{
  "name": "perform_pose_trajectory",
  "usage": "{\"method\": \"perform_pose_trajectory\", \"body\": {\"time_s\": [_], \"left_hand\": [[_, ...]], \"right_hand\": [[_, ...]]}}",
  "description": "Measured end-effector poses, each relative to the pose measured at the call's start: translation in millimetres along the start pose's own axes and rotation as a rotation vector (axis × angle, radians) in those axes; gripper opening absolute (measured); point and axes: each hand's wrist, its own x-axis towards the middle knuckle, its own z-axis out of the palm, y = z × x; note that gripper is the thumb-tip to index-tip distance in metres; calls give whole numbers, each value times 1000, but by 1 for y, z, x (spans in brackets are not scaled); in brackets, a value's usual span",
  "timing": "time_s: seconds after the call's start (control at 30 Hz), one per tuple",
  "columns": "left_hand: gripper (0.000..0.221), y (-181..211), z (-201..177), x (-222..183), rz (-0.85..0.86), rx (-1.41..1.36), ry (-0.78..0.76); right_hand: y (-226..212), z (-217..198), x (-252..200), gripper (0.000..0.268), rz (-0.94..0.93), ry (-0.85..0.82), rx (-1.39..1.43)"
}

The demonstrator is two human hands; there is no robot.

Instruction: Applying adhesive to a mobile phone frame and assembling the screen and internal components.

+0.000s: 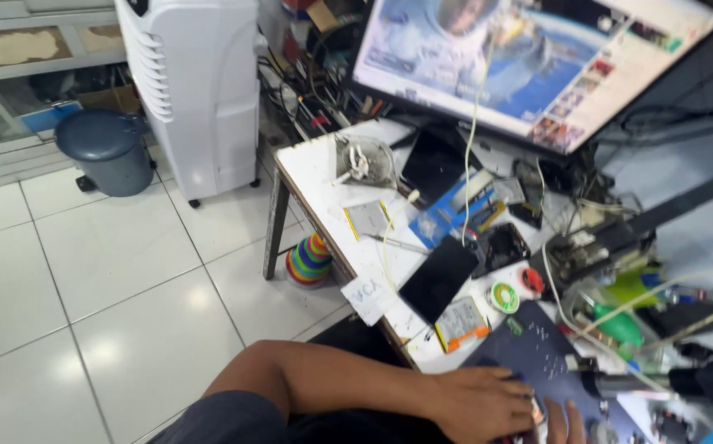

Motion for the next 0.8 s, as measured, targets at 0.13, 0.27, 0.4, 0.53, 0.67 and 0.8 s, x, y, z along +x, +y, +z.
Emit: {"method": "perform_pose_trajectory", "body": {"time_s": [0.13, 0.27, 0.4, 0.53, 0.67, 0.8], "left_hand": [[62, 9, -2, -3, -52, -22, -10], [59, 3, -10, -5, -50, -70, -2], [55, -7, -34, -9, -21, -109, 65], [69, -2, -41, -8, 19, 2, -35], [74, 11, -39, -1, 110, -8, 36], [76, 13, -45, 6, 124, 103, -110]], "right_hand": [[-76, -85, 85, 69, -98, -210, -63], [-76, -84, 94, 73, -108, -380, -56], [-82, -128, 138, 73, -135, -531, 96], [-61, -173, 141, 41, 144, -398, 378], [-58, -191, 88, 50, 272, -263, 517], [-66, -211, 67, 37, 209, -287, 481]]}}
